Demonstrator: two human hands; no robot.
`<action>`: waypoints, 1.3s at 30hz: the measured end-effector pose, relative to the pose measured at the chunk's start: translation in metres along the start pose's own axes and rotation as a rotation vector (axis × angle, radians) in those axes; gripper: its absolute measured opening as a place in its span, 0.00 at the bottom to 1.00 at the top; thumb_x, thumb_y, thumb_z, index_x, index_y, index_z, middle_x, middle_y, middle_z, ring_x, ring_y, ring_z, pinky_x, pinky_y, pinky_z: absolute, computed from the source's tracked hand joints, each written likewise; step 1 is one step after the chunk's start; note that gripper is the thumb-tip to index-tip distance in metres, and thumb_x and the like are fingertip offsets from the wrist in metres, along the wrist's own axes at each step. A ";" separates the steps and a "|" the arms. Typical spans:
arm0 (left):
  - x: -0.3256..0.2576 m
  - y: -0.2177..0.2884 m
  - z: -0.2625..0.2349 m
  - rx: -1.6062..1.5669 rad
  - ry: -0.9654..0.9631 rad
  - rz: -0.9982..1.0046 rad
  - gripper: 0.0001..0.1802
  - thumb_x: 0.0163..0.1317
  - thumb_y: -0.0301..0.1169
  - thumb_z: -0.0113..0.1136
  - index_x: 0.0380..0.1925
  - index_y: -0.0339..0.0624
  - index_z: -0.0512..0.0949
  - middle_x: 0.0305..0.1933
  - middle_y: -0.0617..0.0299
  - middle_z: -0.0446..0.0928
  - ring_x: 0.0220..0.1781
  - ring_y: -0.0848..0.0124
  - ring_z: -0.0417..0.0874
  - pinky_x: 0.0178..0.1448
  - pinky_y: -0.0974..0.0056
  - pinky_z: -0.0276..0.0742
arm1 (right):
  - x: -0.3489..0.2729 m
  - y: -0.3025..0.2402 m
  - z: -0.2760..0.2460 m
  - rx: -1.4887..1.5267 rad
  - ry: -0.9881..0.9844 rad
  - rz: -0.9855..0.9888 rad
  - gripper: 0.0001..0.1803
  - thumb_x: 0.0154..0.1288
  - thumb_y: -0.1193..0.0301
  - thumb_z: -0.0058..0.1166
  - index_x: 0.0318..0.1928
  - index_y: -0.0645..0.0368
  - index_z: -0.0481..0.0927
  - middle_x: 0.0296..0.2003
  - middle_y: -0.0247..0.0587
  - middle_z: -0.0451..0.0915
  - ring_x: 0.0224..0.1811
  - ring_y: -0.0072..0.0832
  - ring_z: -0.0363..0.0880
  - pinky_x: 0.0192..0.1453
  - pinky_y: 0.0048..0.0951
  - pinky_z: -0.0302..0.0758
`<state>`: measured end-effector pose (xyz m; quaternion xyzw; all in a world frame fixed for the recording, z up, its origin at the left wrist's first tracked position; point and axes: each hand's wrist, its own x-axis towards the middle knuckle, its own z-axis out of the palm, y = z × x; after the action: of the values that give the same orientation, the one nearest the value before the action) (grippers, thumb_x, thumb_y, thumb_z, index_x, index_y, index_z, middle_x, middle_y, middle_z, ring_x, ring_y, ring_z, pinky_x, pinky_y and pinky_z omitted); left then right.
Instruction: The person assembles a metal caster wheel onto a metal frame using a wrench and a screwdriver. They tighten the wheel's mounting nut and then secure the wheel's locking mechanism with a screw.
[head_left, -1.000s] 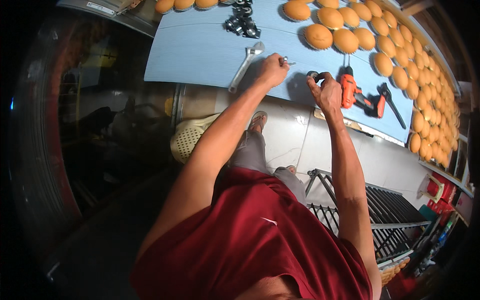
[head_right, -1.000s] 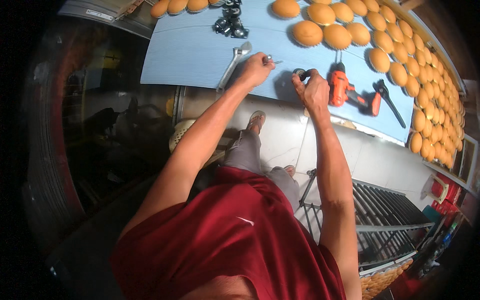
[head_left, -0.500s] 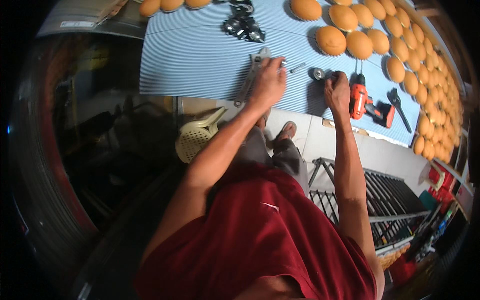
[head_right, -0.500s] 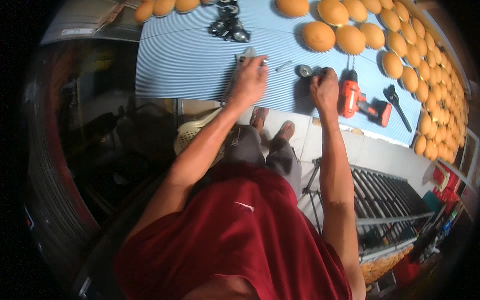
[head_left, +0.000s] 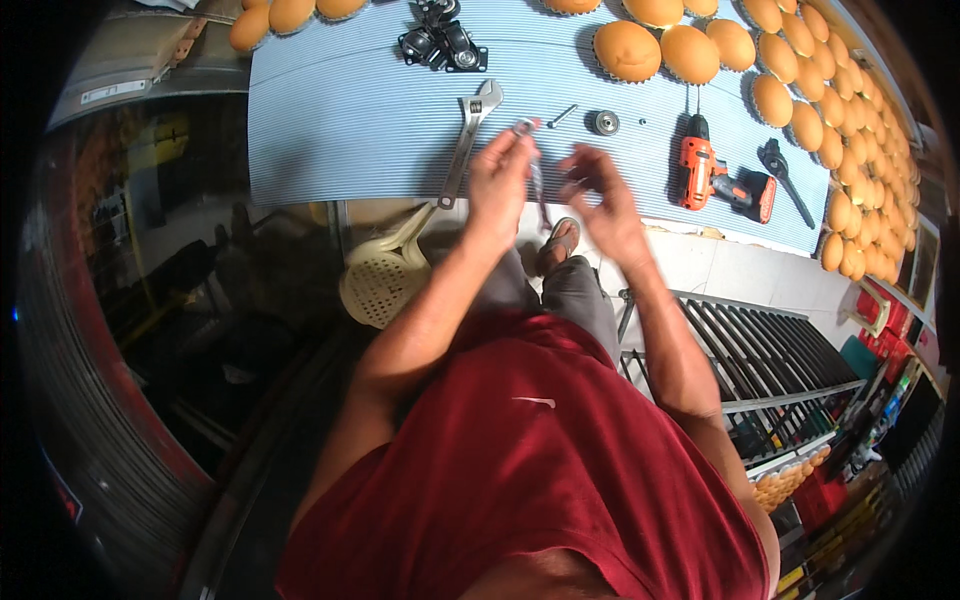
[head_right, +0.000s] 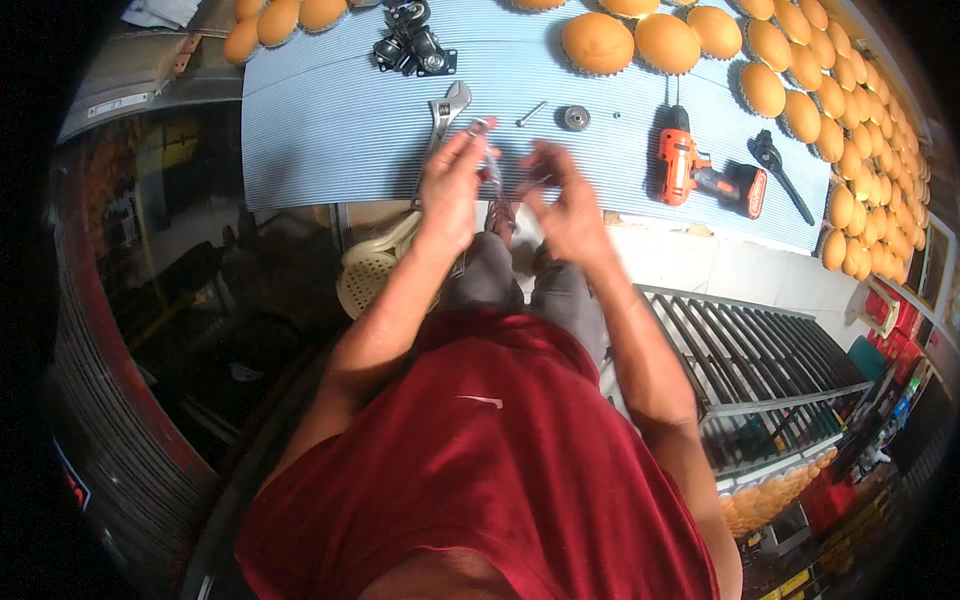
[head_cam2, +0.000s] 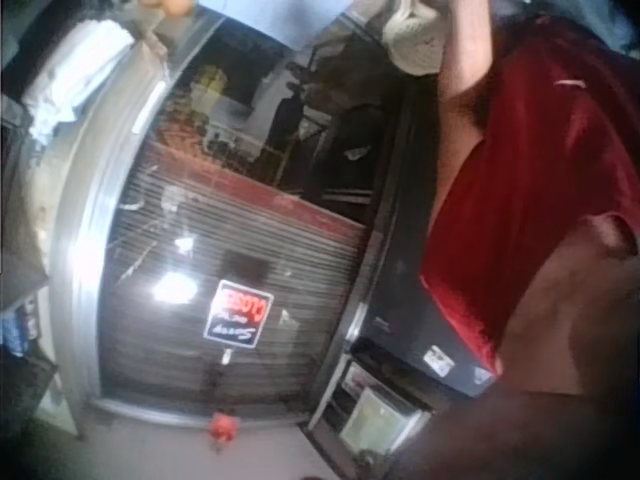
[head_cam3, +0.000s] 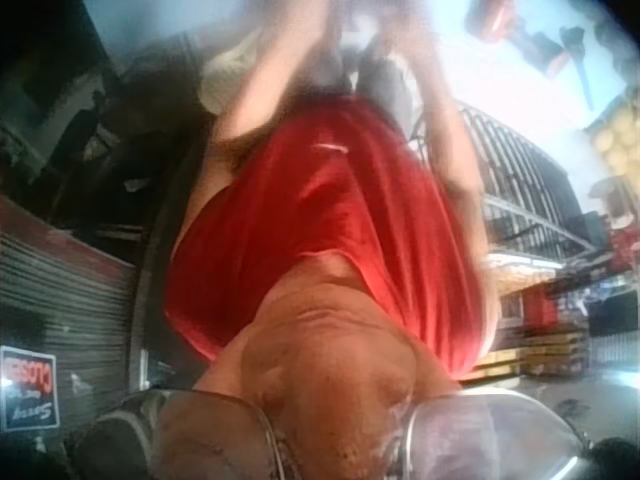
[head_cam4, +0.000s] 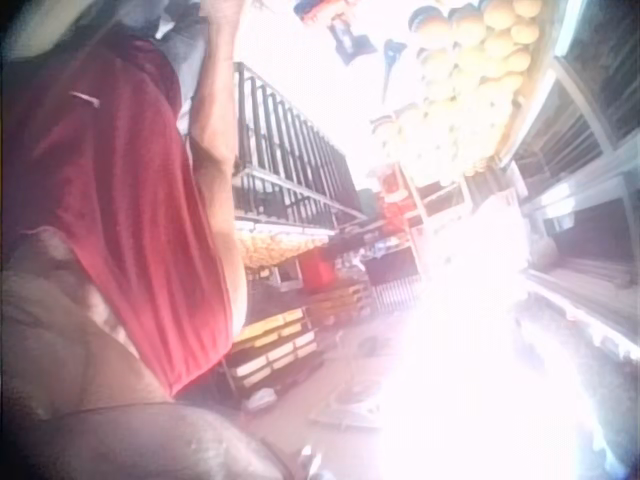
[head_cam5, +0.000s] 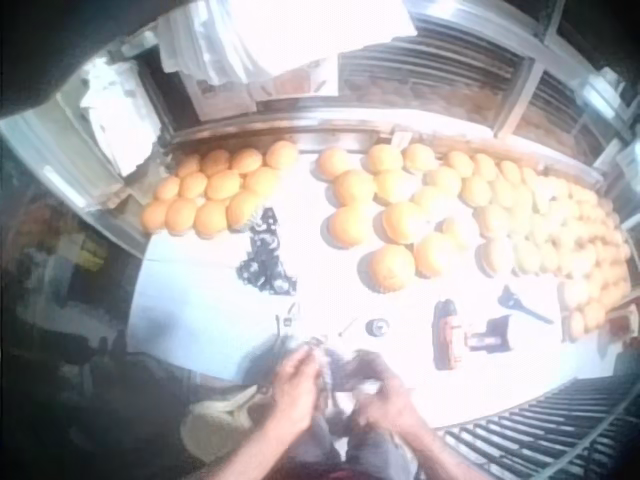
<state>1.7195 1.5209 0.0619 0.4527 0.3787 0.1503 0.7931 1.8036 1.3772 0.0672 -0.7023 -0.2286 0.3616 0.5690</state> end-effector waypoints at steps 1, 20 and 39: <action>-0.005 -0.008 0.006 0.097 -0.048 0.021 0.14 0.74 0.34 0.56 0.55 0.42 0.81 0.47 0.69 0.80 0.40 0.80 0.75 0.41 0.67 0.76 | -0.011 -0.016 0.026 0.205 0.010 0.120 0.25 0.66 0.79 0.53 0.63 0.62 0.67 0.42 0.43 0.80 0.37 0.23 0.78 0.40 0.26 0.74; 0.086 0.046 -0.050 1.554 -0.165 0.251 0.25 0.57 0.28 0.68 0.52 0.31 0.71 0.54 0.39 0.71 0.57 0.45 0.79 0.56 0.48 0.80 | 0.229 -0.027 0.086 -0.716 0.121 -0.320 0.27 0.53 0.65 0.72 0.49 0.67 0.79 0.40 0.57 0.81 0.38 0.52 0.81 0.46 0.45 0.78; 0.136 0.042 -0.043 1.416 -0.020 0.821 0.36 0.45 0.48 0.80 0.46 0.33 0.78 0.42 0.54 0.76 0.44 0.56 0.80 0.49 0.53 0.77 | 0.006 0.007 0.061 0.275 0.060 0.427 0.23 0.76 0.52 0.51 0.43 0.63 0.77 0.24 0.33 0.75 0.15 0.15 0.62 0.18 0.23 0.60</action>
<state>1.7826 1.6489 0.0211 0.9503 0.1809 0.1501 0.2043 1.7595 1.4187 0.0538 -0.6610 -0.0066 0.4804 0.5764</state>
